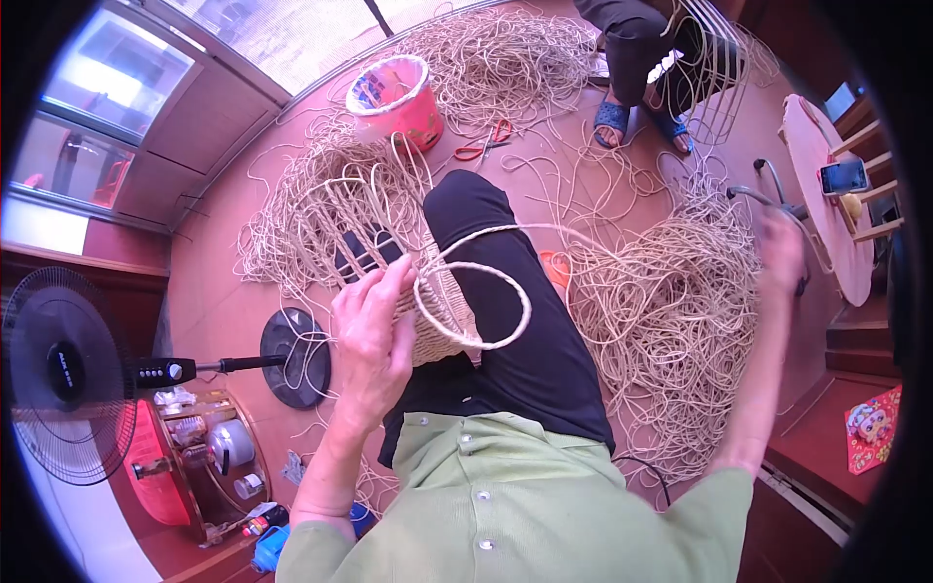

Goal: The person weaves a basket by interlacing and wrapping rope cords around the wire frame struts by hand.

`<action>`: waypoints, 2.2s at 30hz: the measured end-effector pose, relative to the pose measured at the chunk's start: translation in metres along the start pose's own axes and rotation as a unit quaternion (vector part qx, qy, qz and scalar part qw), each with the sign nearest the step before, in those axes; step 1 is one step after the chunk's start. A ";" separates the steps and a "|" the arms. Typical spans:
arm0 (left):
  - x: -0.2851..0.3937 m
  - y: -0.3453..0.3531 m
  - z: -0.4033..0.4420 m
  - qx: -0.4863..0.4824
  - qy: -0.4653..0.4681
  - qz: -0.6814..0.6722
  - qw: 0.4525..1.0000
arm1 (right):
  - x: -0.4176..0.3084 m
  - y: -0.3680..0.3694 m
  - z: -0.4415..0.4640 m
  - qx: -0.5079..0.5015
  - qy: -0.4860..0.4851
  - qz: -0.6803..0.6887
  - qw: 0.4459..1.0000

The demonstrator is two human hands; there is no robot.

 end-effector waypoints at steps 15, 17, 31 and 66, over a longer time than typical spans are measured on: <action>-0.027 0.044 0.014 0.109 -0.176 -0.070 0.976 | -0.056 0.259 0.016 -0.118 -0.122 -0.290 0.942; -0.027 0.045 0.018 0.117 -0.189 -0.066 0.973 | -0.077 0.315 -0.019 -0.276 -0.130 -0.307 0.902; -0.026 0.064 0.007 0.200 -0.048 -0.097 0.974 | 0.006 0.408 -0.092 -0.412 0.149 0.166 0.884; -0.016 0.023 -0.010 0.078 -0.116 -0.263 0.955 | -0.116 0.457 -0.150 -0.305 -0.472 -0.301 0.770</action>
Point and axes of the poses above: each hand's wrist, its own z-axis towards the middle knuckle, its own y-axis out of the palm, x = y × z, the point moved 5 cm from there along z, towards the middle knuckle, and after that the axes turned 10 degrees about -x, right-handed, at the moved point
